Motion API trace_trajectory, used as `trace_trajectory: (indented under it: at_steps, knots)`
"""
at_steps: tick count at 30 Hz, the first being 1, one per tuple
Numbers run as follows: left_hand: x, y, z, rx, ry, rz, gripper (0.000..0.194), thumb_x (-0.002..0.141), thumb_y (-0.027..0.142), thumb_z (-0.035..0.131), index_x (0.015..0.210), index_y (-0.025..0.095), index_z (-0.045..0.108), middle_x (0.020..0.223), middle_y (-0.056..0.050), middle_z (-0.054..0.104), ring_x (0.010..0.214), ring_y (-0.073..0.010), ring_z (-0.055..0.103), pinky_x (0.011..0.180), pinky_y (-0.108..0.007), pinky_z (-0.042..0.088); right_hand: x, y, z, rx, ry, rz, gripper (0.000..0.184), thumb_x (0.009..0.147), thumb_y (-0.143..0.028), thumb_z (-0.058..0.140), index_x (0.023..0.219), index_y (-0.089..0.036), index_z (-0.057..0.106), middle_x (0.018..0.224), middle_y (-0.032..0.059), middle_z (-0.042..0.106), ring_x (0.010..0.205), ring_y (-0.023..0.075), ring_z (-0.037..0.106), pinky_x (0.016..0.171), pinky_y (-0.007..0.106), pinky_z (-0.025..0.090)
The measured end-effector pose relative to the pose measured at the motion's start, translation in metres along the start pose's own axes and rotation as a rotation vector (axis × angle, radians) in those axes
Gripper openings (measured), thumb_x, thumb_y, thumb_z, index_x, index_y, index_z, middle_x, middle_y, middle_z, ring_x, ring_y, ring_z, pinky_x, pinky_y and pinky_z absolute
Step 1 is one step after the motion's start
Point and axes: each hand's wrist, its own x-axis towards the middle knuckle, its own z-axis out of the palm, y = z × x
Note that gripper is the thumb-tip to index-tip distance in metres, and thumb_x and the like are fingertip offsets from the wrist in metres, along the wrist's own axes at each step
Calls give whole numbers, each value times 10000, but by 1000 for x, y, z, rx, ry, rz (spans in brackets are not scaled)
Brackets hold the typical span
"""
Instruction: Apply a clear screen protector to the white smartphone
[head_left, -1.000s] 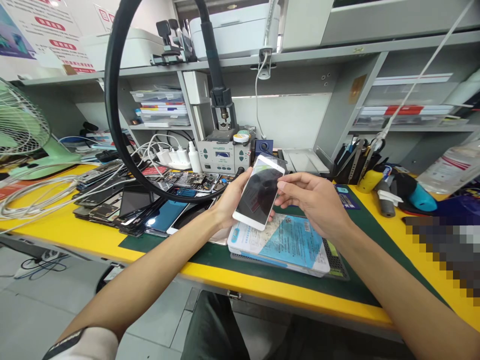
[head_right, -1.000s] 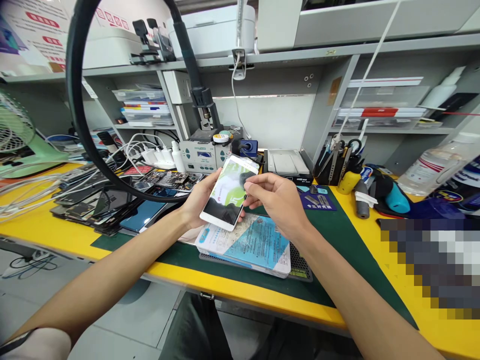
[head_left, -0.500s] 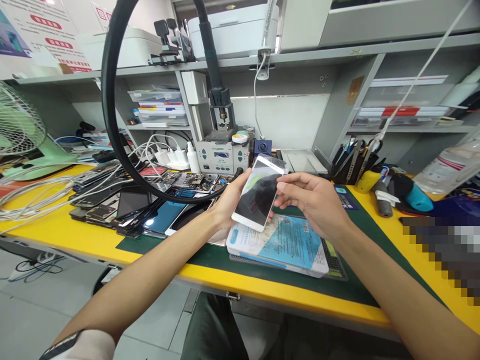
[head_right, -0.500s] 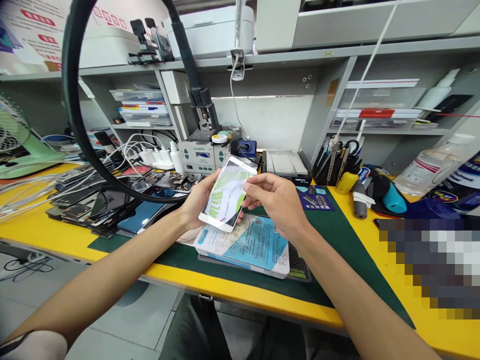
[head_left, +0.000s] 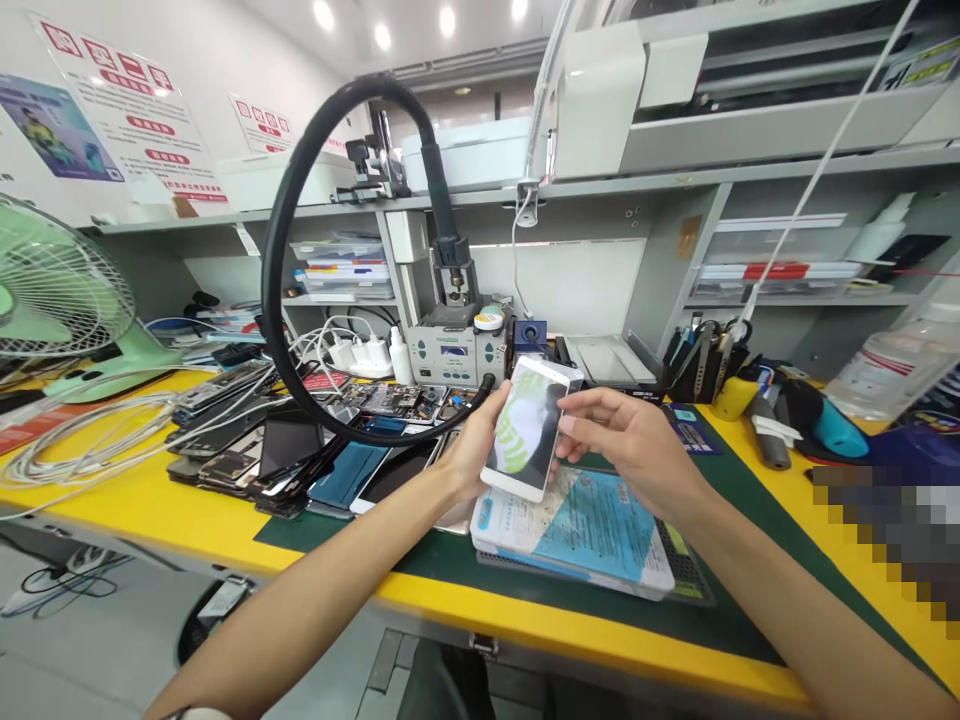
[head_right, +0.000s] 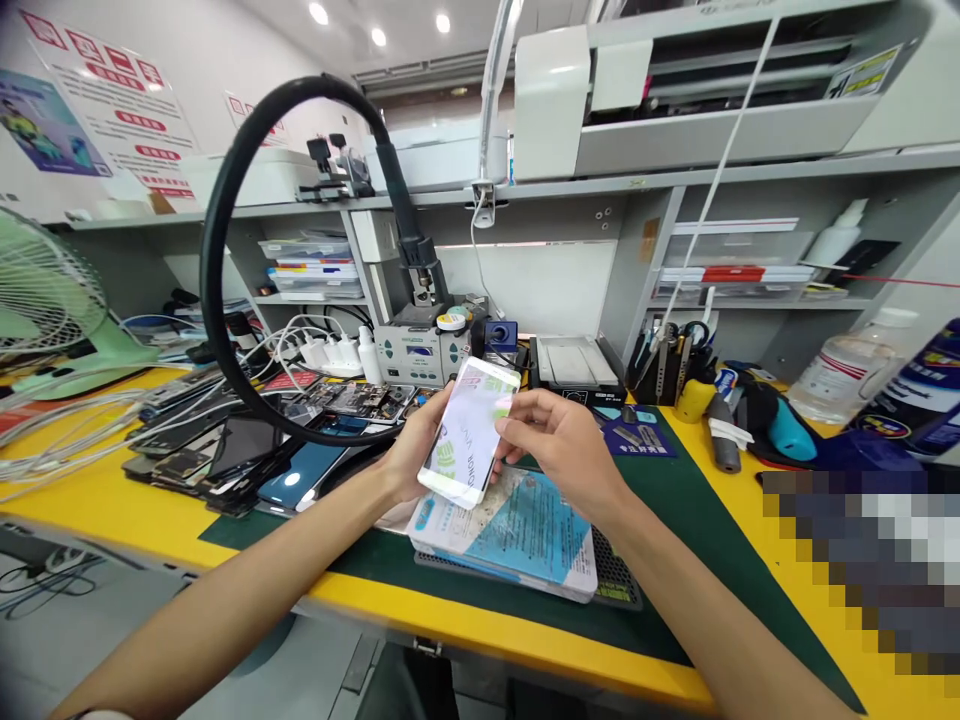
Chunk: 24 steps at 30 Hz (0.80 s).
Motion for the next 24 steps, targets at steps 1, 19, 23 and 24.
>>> trace_trajectory:
  at_steps: [1,19,23,24]
  knots:
    - [0,0,0,-3,4,0,693,1019,635,279,1070,102,719,834,-170,744,668,-271,724,694,-388,580,0,0,0,-9,-2,3,413,733,-445,893,1001,-180,723,773,37,737,676,191,701,634,331,567]
    - [-2,3,-1,-102,59,24,702,1010,654,295,1109,81,688,948,-200,748,682,-276,729,674,-408,599,16,-20,-37,695,223,211,100,818,-140,751,870,-177,674,643,-36,527,516,81,495,479,206,483]
    - [-7,10,5,-88,47,86,677,1016,638,292,1117,88,673,941,-178,738,671,-264,719,660,-388,590,27,-22,-54,725,310,232,103,938,-122,557,857,-180,586,628,-35,495,469,69,471,426,181,447]
    - [-9,11,6,-87,47,85,680,1019,633,282,1119,86,672,930,-176,736,667,-263,717,659,-387,588,28,-21,-56,727,324,241,127,967,-127,516,866,-179,575,635,-30,510,461,66,471,416,174,441]
